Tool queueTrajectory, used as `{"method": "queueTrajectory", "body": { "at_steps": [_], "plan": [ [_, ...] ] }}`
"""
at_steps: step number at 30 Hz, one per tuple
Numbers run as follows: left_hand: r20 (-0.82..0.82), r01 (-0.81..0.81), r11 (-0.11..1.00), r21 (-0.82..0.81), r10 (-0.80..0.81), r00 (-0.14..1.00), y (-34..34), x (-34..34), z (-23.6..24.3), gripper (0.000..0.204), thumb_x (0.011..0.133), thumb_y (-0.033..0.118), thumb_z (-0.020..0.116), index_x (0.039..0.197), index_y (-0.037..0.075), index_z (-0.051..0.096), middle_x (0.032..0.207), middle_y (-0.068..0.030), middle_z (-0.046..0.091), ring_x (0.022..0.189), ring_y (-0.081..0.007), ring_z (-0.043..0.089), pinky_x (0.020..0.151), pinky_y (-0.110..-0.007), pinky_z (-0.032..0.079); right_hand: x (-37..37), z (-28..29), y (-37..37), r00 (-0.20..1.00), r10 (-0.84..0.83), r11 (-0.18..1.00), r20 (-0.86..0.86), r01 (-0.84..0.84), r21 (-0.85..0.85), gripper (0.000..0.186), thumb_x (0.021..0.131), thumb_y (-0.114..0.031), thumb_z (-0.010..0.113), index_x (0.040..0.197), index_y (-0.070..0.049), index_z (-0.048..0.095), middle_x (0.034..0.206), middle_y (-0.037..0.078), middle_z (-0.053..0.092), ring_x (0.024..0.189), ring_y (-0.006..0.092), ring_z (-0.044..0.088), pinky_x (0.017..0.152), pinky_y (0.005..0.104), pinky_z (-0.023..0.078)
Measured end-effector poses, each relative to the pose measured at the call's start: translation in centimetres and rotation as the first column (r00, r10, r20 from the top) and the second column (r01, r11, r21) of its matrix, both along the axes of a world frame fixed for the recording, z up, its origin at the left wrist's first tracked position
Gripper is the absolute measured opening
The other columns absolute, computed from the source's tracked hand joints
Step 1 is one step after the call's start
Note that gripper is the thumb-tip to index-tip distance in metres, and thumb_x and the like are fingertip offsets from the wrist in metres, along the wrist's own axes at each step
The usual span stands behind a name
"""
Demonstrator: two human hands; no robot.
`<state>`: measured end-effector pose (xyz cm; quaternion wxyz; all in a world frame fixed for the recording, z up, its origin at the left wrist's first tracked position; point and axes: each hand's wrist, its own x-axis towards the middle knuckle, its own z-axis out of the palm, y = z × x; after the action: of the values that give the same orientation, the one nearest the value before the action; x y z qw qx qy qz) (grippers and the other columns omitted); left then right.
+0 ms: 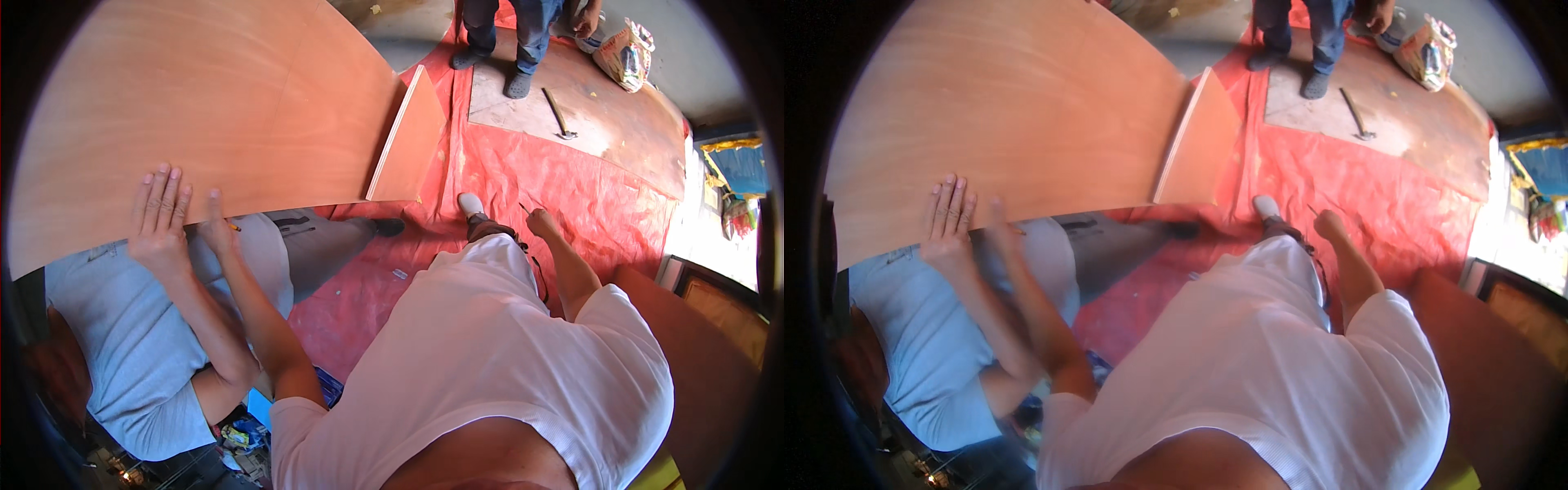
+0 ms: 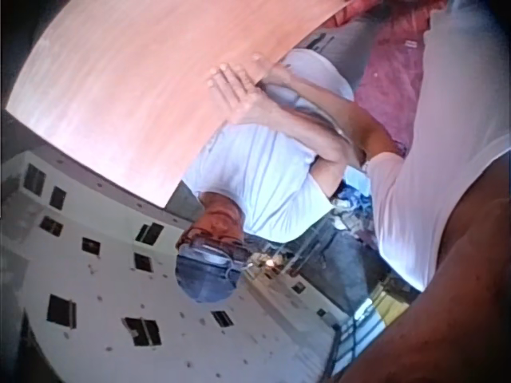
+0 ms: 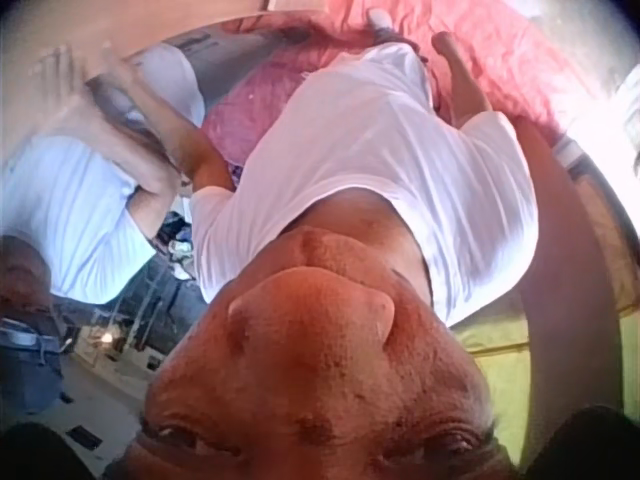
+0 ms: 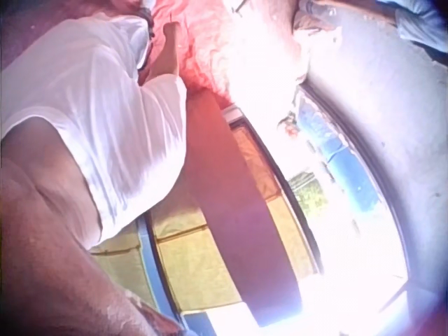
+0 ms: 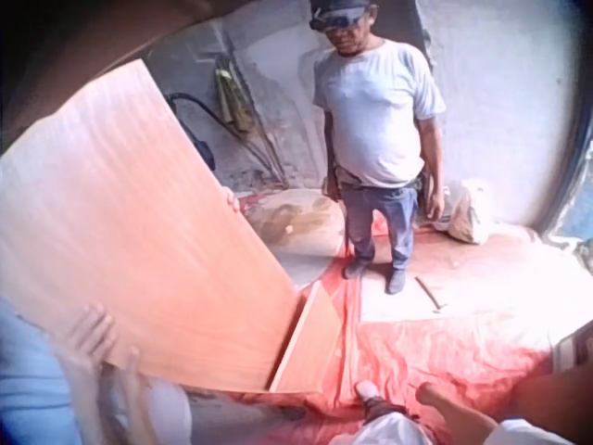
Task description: The person measures and marks wooden boards using a pencil and a measuring tape, then scrapes the edge of a board using a hand tool.
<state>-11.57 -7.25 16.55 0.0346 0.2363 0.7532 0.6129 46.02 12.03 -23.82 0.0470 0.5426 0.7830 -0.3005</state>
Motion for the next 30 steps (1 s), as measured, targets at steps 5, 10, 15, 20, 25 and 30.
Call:
{"method": "queueTrajectory", "body": {
  "at_steps": [5, 10, 15, 20, 25, 30],
  "plan": [
    [0.024, 0.042, 0.999, -0.022, -0.042, 0.999, 0.8, 2.8, -0.3, 0.052, 0.085, 0.019, 0.064, 0.128, -0.003, 0.044, 0.112, -0.0091, 0.058, 0.083, -0.0152, 0.059, 0.062, -0.026, 0.048, -0.5, 1.1, -0.4, 0.990, 0.134, 0.988, -0.051, -0.129, 0.081, 0.021, 0.076, -0.020, 0.054, 0.072, -0.001, 0.062, 0.076, 0.022, 0.060, 0.071, 0.0353, 0.060, 0.065, 0.0441, 0.048],
    [-0.090, 0.069, 0.998, -0.012, -0.070, 0.994, 1.4, 3.5, 0.1, 0.048, 0.086, 0.020, 0.063, 0.124, -0.004, 0.048, 0.112, -0.0118, 0.059, 0.088, -0.0155, 0.059, 0.065, -0.025, 0.048, 3.3, -4.4, -1.9, 0.994, 0.111, 0.994, 0.007, -0.112, 0.015, 0.023, 0.074, -0.019, 0.053, 0.077, 0.001, 0.063, 0.082, 0.024, 0.063, 0.080, 0.0378, 0.062, 0.071, 0.0453, 0.048],
    [-0.093, 0.023, 0.999, -0.025, -0.025, 0.995, 1.3, 4.2, 0.0, 0.045, 0.085, 0.022, 0.064, 0.119, -0.006, 0.053, 0.110, -0.0121, 0.060, 0.087, -0.0147, 0.059, 0.063, -0.024, 0.047, 3.7, -3.8, -2.9, 0.991, -0.031, 0.979, 0.128, 0.056, -0.195, 0.025, 0.075, -0.022, 0.054, 0.082, 0.000, 0.064, 0.088, 0.025, 0.063, 0.086, 0.0399, 0.061, 0.075, 0.0453, 0.048],
    [-0.148, 0.042, 0.999, 0.013, -0.040, 0.988, 1.7, 3.8, -1.6, 0.045, 0.084, 0.024, 0.065, 0.116, -0.006, 0.055, 0.104, -0.0108, 0.062, 0.074, -0.0129, 0.059, 0.049, -0.022, 0.042, 2.6, -2.2, -2.6, 0.993, -0.096, 0.977, 0.070, 0.107, -0.183, 0.027, 0.076, -0.022, 0.054, 0.084, 0.002, 0.064, 0.090, 0.027, 0.063, 0.089, 0.0404, 0.061, 0.078, 0.0456, 0.048],
    [0.004, 0.046, 0.999, -0.017, -0.046, 0.999, 2.3, 4.6, -1.0, 0.048, 0.080, 0.012, 0.070, 0.120, -0.008, 0.051, 0.116, -0.0118, 0.057, 0.098, -0.0165, 0.057, 0.080, -0.028, 0.048, 0.8, 0.0, -1.8, 1.000, -0.014, 0.995, 0.007, 0.014, -0.102, 0.028, 0.078, -0.023, 0.051, 0.082, 0.001, 0.064, 0.089, 0.027, 0.062, 0.085, 0.0409, 0.061, 0.075, 0.0468, 0.049],
    [0.031, 0.018, 0.972, -0.234, -0.011, 0.999, 1.2, 4.6, -5.4, 0.040, 0.080, 0.011, 0.070, 0.114, -0.007, 0.057, 0.110, -0.0094, 0.061, 0.093, -0.0138, 0.058, 0.079, -0.025, 0.046, 0.9, 0.5, -1.9, 1.000, 0.005, 0.995, 0.002, -0.005, -0.100, 0.032, 0.077, -0.027, 0.051, 0.084, 0.002, 0.064, 0.089, 0.028, 0.062, 0.084, 0.0431, 0.061, 0.076, 0.0478, 0.049]
  ]
}}
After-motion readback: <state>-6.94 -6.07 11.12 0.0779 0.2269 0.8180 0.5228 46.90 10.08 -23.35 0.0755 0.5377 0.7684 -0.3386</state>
